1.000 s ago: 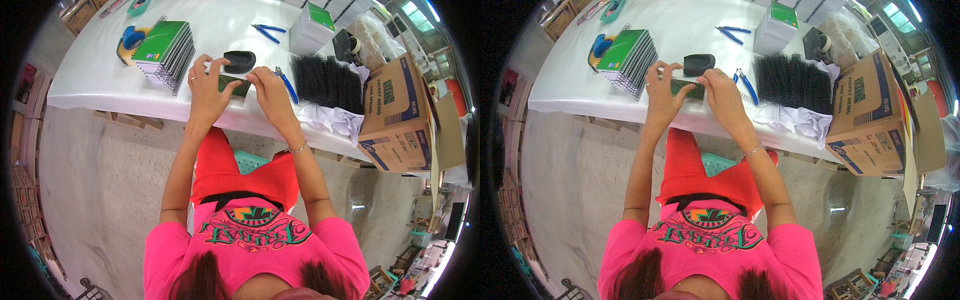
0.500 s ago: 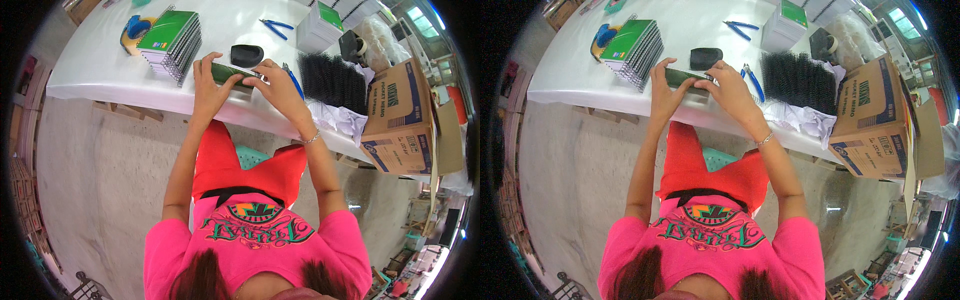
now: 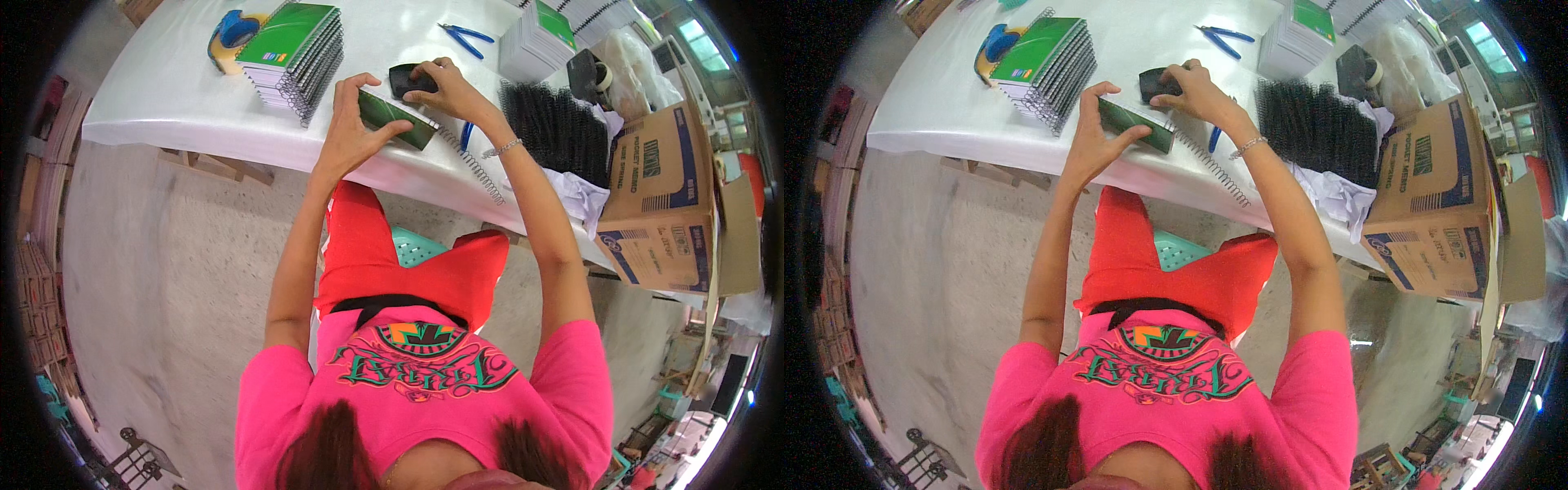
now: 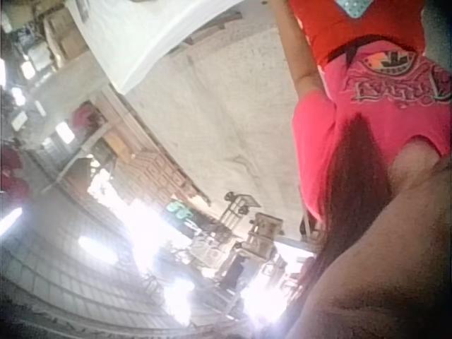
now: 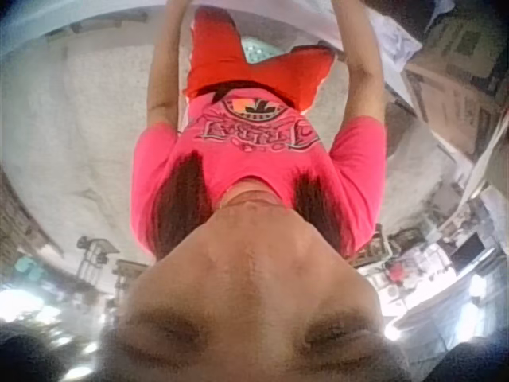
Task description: The person assembles spiral-bound notebooks by inserting black plastic spiral coils into the punched holes of green notebook covers. They use pliers to secure the coils and place the finished notebooks into a stack.
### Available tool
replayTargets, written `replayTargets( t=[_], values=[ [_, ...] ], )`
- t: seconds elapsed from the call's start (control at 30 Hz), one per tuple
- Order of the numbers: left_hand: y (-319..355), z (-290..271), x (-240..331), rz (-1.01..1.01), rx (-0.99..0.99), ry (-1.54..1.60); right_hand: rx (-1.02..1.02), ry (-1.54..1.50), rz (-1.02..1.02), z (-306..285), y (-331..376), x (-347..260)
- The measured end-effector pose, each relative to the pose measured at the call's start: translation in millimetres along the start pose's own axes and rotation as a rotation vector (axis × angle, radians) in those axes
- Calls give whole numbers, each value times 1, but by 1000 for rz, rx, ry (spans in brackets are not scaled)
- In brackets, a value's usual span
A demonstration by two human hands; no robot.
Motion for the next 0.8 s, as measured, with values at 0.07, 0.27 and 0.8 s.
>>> replayTargets(
  t=[0.07,0.27,0.8],
  values=[
    [0,4,-4,-42,-28,29,24,-80,21,-5,3,5],
    [1,1,-2,-13,-9,2,-90,-1128,191,-26,44,-4],
    [1,0,-3,15,-29,40,-66,-635,328,-41,81,-5]
  ],
)
Point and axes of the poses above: each hand's wrist, its own y-axis away from the middle knuckle, its own z-axis out of the palm, x = y × z, the point moved 10 cm from there along -y, towards the middle knuckle, and after that the axes turned 1 degree about z, right-handed, at the moved point
